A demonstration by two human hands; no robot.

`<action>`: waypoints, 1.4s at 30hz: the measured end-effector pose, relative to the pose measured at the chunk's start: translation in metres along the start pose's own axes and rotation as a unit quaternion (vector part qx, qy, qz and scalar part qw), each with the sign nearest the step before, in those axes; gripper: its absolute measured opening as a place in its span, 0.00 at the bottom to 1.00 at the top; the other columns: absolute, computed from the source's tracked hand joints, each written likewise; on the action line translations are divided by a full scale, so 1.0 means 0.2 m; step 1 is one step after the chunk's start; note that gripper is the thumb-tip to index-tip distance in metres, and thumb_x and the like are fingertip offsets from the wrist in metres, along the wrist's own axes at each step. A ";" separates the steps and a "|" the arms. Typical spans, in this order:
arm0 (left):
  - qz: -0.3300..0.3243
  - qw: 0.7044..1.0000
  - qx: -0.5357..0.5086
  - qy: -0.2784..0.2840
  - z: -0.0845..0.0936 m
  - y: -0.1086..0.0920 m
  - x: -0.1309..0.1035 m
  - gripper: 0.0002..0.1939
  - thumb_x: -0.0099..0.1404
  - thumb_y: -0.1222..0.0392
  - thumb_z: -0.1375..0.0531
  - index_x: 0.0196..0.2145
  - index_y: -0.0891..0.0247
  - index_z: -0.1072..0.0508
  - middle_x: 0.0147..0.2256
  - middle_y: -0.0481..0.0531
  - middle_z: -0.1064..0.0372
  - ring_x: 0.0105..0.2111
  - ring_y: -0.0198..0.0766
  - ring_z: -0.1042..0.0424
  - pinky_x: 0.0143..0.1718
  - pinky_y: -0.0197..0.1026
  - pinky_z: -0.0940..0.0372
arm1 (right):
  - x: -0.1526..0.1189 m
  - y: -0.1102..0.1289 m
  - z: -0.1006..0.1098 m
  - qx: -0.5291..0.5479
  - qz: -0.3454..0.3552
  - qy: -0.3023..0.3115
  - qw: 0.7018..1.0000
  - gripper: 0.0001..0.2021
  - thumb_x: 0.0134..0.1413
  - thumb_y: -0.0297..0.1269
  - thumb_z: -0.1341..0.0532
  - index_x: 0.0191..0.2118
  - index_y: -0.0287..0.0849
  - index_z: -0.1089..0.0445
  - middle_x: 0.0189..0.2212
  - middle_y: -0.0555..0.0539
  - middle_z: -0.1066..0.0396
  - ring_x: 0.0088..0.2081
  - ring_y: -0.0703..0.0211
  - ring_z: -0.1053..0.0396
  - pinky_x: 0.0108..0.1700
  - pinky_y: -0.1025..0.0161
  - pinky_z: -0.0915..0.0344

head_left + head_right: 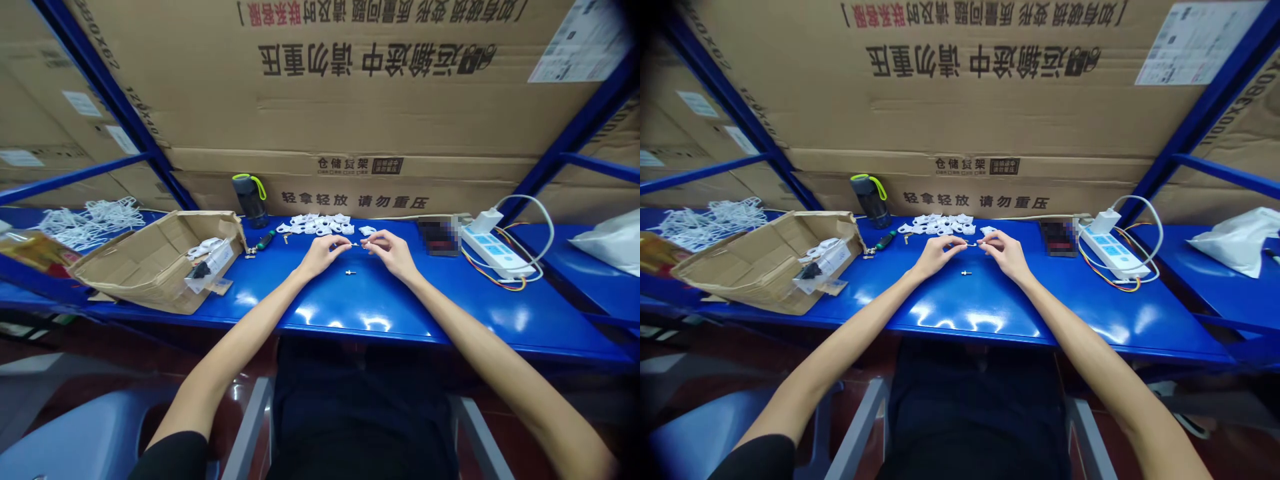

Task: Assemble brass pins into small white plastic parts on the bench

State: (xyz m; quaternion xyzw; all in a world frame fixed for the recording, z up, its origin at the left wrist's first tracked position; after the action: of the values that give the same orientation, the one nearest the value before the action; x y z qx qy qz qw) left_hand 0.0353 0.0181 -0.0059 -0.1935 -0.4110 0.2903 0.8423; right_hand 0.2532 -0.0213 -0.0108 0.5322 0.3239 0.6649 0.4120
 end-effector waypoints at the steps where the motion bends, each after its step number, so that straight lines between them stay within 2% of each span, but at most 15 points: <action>1: 0.000 1.000 0.000 0.002 0.00 0.00 0.00 0.14 0.73 0.49 0.37 0.45 0.59 0.17 0.44 0.52 0.18 0.42 0.41 0.20 0.47 0.42 0.28 | 0.00 0.00 0.00 -0.011 0.009 0.002 1.000 0.17 0.57 0.54 0.30 0.42 0.47 0.24 0.45 0.44 0.17 0.43 0.47 0.19 0.47 0.51 0.22; 6: 0.001 1.000 -0.012 0.009 -0.01 -0.02 0.00 0.14 0.73 0.49 0.37 0.45 0.61 0.17 0.44 0.52 0.18 0.43 0.41 0.20 0.46 0.41 0.28 | 0.00 0.03 0.01 -0.085 0.048 -0.006 0.995 0.15 0.57 0.53 0.31 0.38 0.46 0.20 0.40 0.45 0.18 0.42 0.48 0.22 0.48 0.53 0.26; 12: 0.010 1.000 -0.028 -0.002 -0.01 -0.04 0.00 0.15 0.72 0.47 0.36 0.44 0.60 0.17 0.44 0.53 0.18 0.43 0.42 0.20 0.46 0.43 0.26 | 0.00 0.05 0.00 -0.059 0.043 -0.003 0.997 0.15 0.55 0.53 0.29 0.37 0.46 0.20 0.39 0.45 0.19 0.41 0.48 0.21 0.47 0.53 0.25; 19: 0.009 1.000 -0.028 0.000 -0.02 -0.03 -0.01 0.15 0.72 0.46 0.36 0.44 0.59 0.17 0.44 0.53 0.18 0.43 0.42 0.20 0.46 0.43 0.26 | 0.00 0.01 -0.01 -0.032 0.019 0.001 0.999 0.16 0.53 0.54 0.28 0.38 0.47 0.20 0.39 0.45 0.18 0.41 0.46 0.20 0.49 0.50 0.23; 25: -0.008 0.999 -0.031 -0.001 -0.03 -0.03 -0.01 0.14 0.73 0.49 0.36 0.45 0.61 0.17 0.44 0.53 0.18 0.42 0.41 0.21 0.45 0.42 0.27 | -0.01 0.01 -0.02 -0.045 0.031 0.017 0.998 0.14 0.55 0.51 0.28 0.39 0.47 0.20 0.39 0.45 0.18 0.42 0.47 0.21 0.50 0.51 0.24; 30: -0.017 1.000 -0.018 -0.001 -0.03 -0.04 -0.01 0.13 0.73 0.49 0.36 0.45 0.60 0.17 0.44 0.52 0.18 0.41 0.40 0.21 0.46 0.42 0.27 | -0.01 0.01 -0.02 -0.062 0.035 0.017 0.997 0.15 0.55 0.52 0.29 0.39 0.46 0.19 0.39 0.45 0.18 0.42 0.48 0.21 0.50 0.51 0.24; 42: 0.010 0.998 -0.062 -0.008 -0.03 -0.08 -0.01 0.12 0.71 0.51 0.35 0.43 0.60 0.16 0.43 0.51 0.18 0.42 0.42 0.20 0.45 0.42 0.27 | -0.02 0.05 -0.03 -0.064 0.051 0.007 0.997 0.15 0.56 0.53 0.30 0.38 0.47 0.19 0.39 0.46 0.18 0.40 0.48 0.21 0.49 0.51 0.23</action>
State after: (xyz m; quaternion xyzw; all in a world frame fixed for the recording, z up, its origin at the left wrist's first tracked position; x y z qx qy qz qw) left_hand 0.0446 0.0037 -0.0020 -0.2473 -0.4328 0.2743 0.8224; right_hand 0.2454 -0.0297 -0.0063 0.5158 0.2564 0.7081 0.4084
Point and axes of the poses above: each hand's wrist, its own x-axis towards the middle knuckle, its own z-axis out of the back of the hand, y = z × x, the point moved 4 cm from there along x, towards the middle knuckle
